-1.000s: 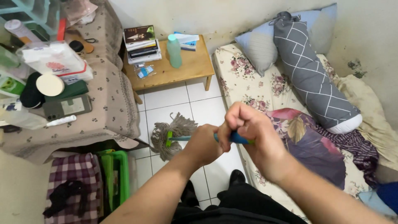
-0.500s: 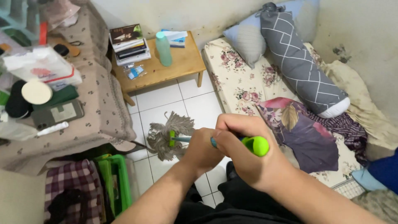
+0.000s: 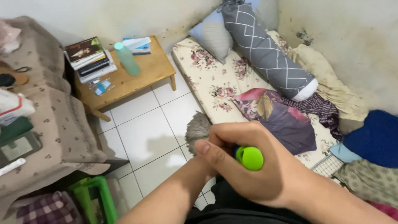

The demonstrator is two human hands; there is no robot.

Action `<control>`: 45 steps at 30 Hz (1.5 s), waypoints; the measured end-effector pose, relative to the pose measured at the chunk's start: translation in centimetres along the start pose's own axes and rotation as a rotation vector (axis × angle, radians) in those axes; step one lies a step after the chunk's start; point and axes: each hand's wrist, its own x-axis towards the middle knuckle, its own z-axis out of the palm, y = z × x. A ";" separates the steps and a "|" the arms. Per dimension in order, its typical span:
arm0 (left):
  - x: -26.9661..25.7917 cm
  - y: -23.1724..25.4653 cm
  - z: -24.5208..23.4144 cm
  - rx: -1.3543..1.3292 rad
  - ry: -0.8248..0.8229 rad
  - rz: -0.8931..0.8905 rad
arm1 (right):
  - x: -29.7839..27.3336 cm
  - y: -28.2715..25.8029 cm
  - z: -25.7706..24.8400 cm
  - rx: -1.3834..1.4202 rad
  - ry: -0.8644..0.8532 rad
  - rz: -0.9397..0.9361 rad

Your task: The recorder is using a mop to clean the tiled floor of a bedroom.

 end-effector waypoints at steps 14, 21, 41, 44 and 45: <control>1.3 5.9 3.7 0.958 0.557 0.280 | 5.2 5.5 -6.5 0.719 -0.243 -0.074; -2.0 6.9 1.7 0.927 0.911 -0.051 | 8.7 7.9 -3.0 0.831 -0.354 -0.092; 8.9 1.5 6.7 0.849 0.852 0.185 | 5.4 9.6 -14.5 0.401 -0.185 0.016; 11.1 0.5 7.2 0.775 0.693 0.274 | 4.0 8.5 -16.3 0.290 -0.149 0.008; 11.8 -0.1 7.1 0.747 0.639 0.320 | 3.6 8.2 -16.7 0.223 -0.142 0.000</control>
